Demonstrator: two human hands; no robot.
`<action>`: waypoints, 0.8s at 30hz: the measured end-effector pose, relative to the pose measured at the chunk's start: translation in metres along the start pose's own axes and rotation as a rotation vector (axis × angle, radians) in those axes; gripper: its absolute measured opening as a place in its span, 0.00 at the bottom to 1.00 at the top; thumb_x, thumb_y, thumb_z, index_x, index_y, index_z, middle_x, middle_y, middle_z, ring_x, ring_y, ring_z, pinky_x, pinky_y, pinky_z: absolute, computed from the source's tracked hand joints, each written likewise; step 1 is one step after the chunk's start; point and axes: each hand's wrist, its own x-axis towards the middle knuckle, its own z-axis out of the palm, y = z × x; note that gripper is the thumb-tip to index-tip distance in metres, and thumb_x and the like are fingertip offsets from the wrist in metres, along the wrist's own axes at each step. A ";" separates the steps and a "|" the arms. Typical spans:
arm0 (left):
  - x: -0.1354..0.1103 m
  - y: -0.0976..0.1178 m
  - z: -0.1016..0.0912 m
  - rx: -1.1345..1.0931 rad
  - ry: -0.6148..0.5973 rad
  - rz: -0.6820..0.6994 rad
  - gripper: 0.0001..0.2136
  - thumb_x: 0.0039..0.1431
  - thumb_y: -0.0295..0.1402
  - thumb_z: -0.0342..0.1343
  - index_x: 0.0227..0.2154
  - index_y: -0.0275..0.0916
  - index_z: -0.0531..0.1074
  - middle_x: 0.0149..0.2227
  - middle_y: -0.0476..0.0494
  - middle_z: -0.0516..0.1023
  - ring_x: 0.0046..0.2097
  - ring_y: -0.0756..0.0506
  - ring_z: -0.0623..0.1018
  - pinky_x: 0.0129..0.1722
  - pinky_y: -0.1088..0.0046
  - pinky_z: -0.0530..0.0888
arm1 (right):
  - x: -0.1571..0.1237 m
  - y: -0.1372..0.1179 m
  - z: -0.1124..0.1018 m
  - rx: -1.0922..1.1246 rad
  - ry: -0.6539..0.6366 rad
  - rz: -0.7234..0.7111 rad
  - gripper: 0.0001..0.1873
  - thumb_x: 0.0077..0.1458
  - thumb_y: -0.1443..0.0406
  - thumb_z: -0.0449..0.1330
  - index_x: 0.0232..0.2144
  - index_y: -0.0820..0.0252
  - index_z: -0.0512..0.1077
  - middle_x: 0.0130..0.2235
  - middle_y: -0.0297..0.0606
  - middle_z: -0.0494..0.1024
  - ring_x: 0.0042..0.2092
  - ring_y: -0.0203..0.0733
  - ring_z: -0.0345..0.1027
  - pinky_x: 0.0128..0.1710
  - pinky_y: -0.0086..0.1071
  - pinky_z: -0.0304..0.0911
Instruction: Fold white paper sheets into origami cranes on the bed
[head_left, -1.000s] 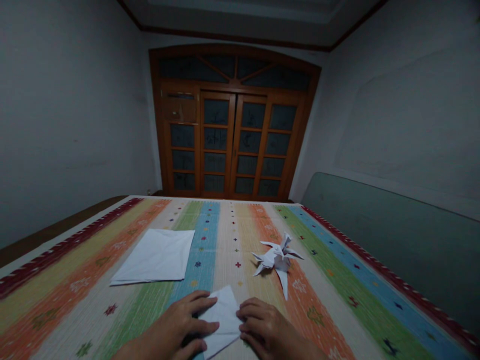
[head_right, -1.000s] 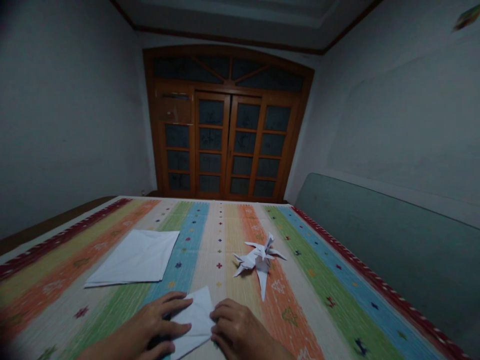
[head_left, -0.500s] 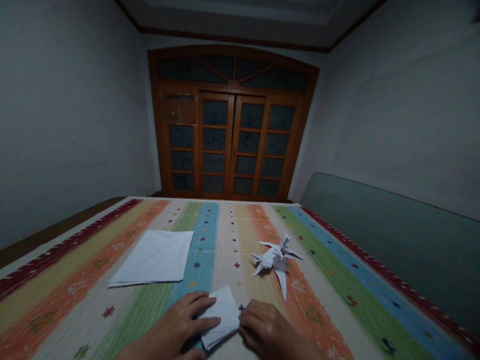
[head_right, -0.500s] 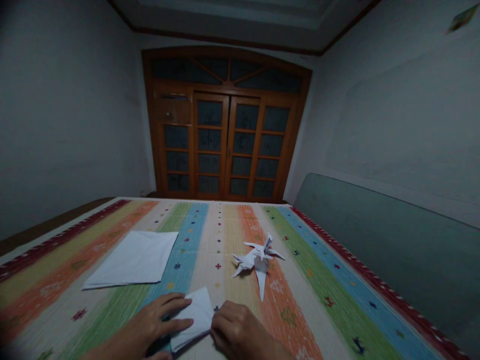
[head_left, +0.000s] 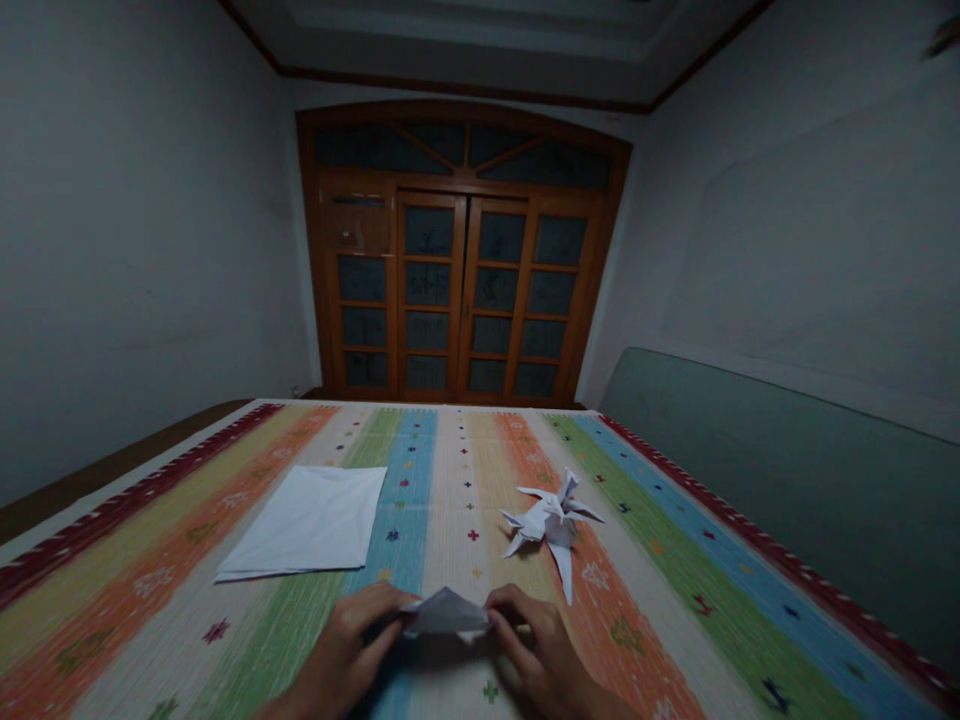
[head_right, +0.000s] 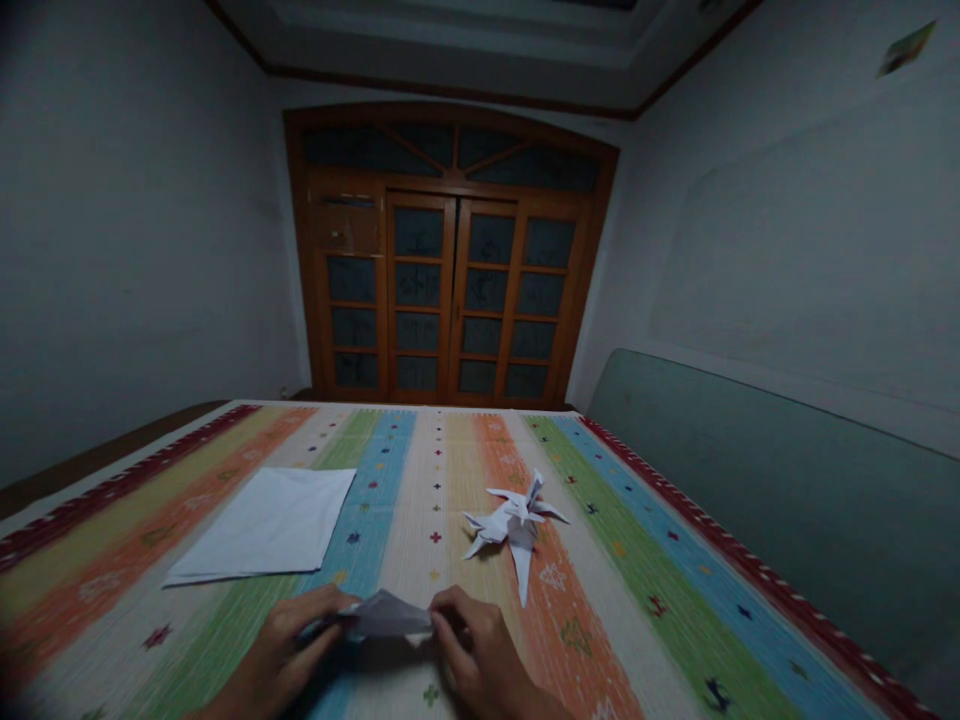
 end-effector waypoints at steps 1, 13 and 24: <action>0.000 0.001 0.001 -0.016 0.039 -0.054 0.09 0.64 0.33 0.57 0.39 0.48 0.84 0.39 0.46 0.88 0.41 0.40 0.85 0.44 0.68 0.80 | 0.000 -0.001 0.001 0.009 -0.017 0.005 0.26 0.71 0.47 0.47 0.39 0.60 0.74 0.32 0.40 0.80 0.31 0.40 0.74 0.33 0.28 0.67; 0.011 0.010 0.012 -0.560 0.084 -0.459 0.34 0.54 0.57 0.66 0.57 0.40 0.70 0.26 0.53 0.76 0.20 0.50 0.71 0.20 0.77 0.69 | -0.008 0.012 0.006 -0.187 -0.057 0.053 0.21 0.69 0.52 0.54 0.32 0.59 0.76 0.31 0.39 0.79 0.34 0.42 0.70 0.38 0.31 0.64; 0.013 0.006 0.013 -0.400 0.149 -0.390 0.14 0.56 0.47 0.64 0.33 0.40 0.75 0.28 0.52 0.72 0.27 0.48 0.72 0.27 0.76 0.67 | -0.009 0.026 0.022 -0.209 -0.223 -0.274 0.19 0.62 0.57 0.59 0.21 0.58 0.70 0.23 0.33 0.73 0.28 0.38 0.67 0.30 0.30 0.60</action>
